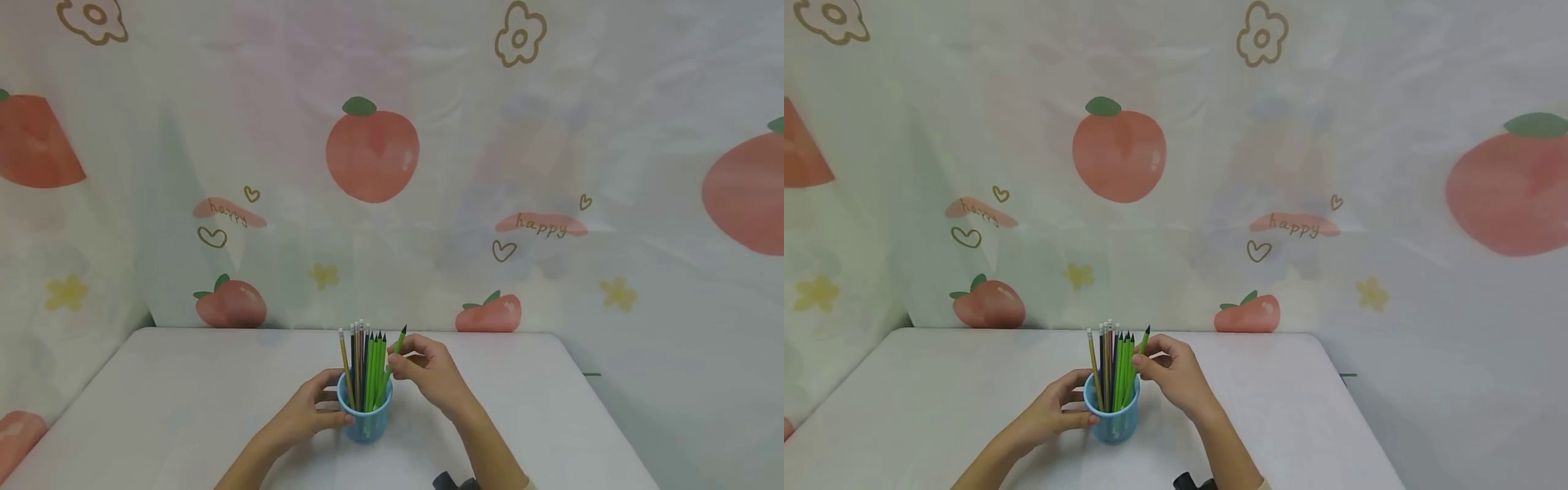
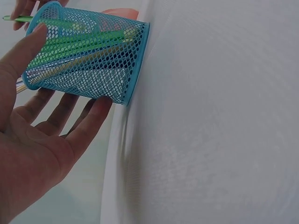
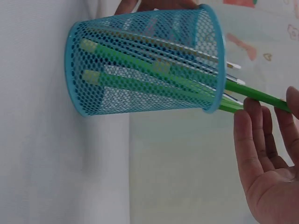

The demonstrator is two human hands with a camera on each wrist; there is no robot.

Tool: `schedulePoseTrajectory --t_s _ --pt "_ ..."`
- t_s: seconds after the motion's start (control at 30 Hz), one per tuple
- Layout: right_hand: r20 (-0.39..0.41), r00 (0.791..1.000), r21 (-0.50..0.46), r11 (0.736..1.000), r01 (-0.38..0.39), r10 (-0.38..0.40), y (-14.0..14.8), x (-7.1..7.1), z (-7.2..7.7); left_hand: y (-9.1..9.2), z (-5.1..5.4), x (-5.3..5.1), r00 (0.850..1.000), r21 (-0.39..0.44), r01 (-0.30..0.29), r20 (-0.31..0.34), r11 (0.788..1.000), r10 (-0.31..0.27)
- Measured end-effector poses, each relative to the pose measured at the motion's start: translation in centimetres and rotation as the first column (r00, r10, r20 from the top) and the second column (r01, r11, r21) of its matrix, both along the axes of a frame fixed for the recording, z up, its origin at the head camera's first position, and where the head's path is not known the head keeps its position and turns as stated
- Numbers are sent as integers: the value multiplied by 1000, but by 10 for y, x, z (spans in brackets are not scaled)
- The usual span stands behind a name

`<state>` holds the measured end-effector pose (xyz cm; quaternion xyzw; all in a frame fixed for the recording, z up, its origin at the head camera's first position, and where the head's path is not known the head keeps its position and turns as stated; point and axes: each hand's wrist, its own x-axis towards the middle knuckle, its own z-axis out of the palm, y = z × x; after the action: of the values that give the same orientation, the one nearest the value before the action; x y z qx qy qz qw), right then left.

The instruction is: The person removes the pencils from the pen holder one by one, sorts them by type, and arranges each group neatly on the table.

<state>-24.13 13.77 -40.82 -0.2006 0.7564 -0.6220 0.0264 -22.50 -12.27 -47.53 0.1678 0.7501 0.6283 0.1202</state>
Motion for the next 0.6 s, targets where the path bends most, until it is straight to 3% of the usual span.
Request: schedulePoseTrajectory --t_s 0.23,0.37,0.6 --pt "-41 999 -131 991 1 -6 12 2 12 2 2 -1 1000 -10 -4 0 1000 4" --pt "-25 1000 -223 975 5 -11 19 3 18 2 1 0 1000 -2 -5 3 1000 5" --pt "-6 999 -276 961 29 -32 26 3 21 1 2 2 1000 -6 -13 11 1000 13"
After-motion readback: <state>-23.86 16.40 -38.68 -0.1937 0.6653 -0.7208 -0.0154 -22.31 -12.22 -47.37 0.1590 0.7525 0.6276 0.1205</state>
